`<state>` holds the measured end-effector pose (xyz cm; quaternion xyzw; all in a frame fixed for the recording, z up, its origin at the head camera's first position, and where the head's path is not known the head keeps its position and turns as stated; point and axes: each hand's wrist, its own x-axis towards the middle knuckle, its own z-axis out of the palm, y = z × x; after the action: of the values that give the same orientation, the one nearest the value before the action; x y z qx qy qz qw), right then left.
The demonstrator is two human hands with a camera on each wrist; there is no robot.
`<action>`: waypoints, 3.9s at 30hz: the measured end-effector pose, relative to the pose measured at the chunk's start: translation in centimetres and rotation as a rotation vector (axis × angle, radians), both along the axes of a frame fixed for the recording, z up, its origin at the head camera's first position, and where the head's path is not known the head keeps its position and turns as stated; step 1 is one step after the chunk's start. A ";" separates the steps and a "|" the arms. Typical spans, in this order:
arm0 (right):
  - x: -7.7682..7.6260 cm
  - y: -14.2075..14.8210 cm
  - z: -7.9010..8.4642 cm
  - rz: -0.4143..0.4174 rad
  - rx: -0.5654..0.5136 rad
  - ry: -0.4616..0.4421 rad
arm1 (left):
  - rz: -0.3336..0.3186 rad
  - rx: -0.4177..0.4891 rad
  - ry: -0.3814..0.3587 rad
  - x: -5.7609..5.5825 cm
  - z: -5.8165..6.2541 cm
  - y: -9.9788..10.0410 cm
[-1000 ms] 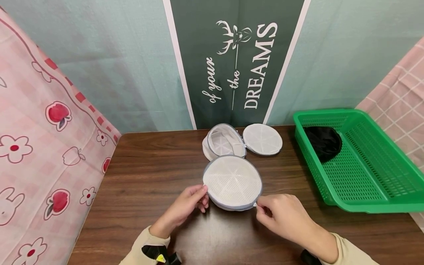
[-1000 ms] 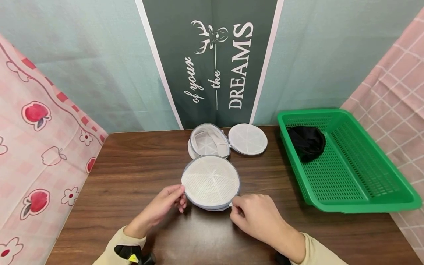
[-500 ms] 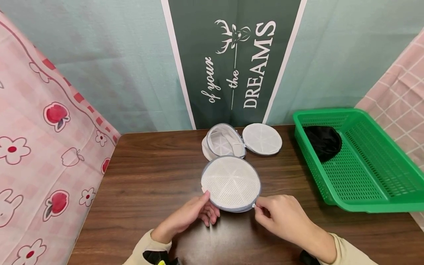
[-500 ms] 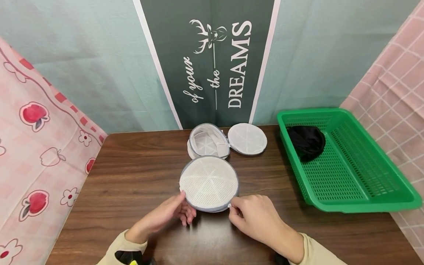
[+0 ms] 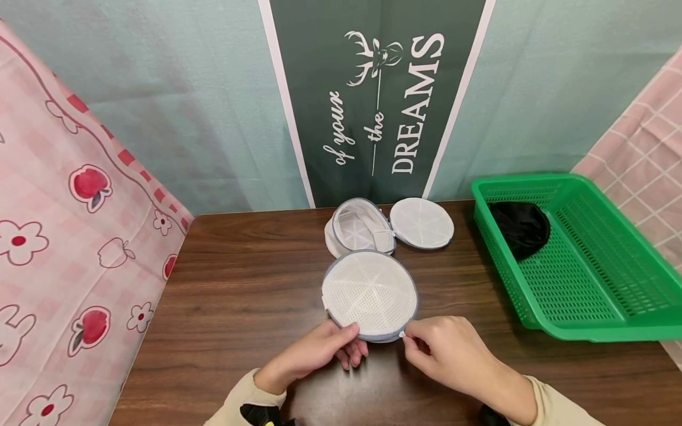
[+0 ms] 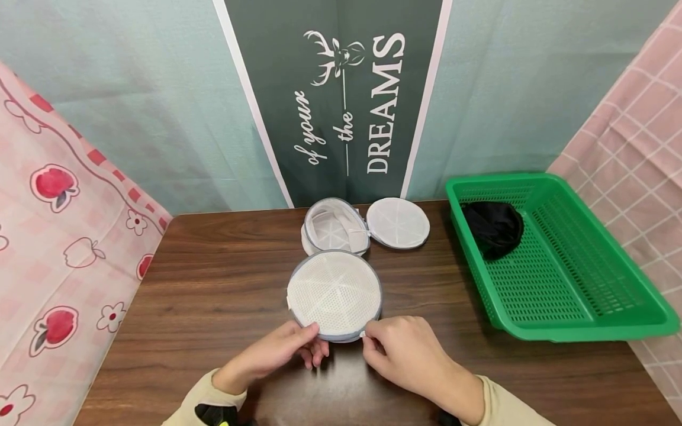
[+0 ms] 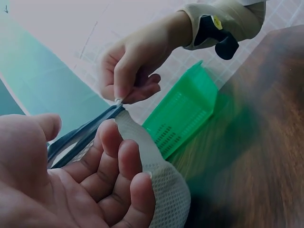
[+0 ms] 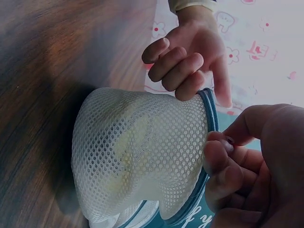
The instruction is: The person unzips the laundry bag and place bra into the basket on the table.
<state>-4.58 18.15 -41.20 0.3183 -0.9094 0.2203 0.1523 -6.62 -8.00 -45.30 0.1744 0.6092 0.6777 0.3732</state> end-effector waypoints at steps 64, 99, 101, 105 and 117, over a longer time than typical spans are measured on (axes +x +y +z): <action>-0.7 -0.3 -0.7 0.047 0.011 0.160 | 0.143 0.023 -0.021 0.1 -0.5 1.4; -3.1 2.6 -0.8 -0.127 0.039 0.231 | 0.117 0.032 -0.001 0.0 -0.5 1.2; -3.4 2.8 -0.9 -0.134 0.038 0.227 | 0.114 0.029 -0.002 0.0 -0.5 1.2; -4.0 3.2 -1.3 -0.145 0.034 0.236 | 0.111 0.024 -0.004 0.0 -0.5 1.2; -4.9 3.4 -1.5 -0.168 0.025 0.260 | 0.092 -0.016 0.000 0.1 -0.4 1.0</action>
<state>-9.51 21.56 -42.70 0.2689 -0.9080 0.1524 0.2828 -6.56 -6.97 -45.71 0.1432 0.6218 0.6892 0.3433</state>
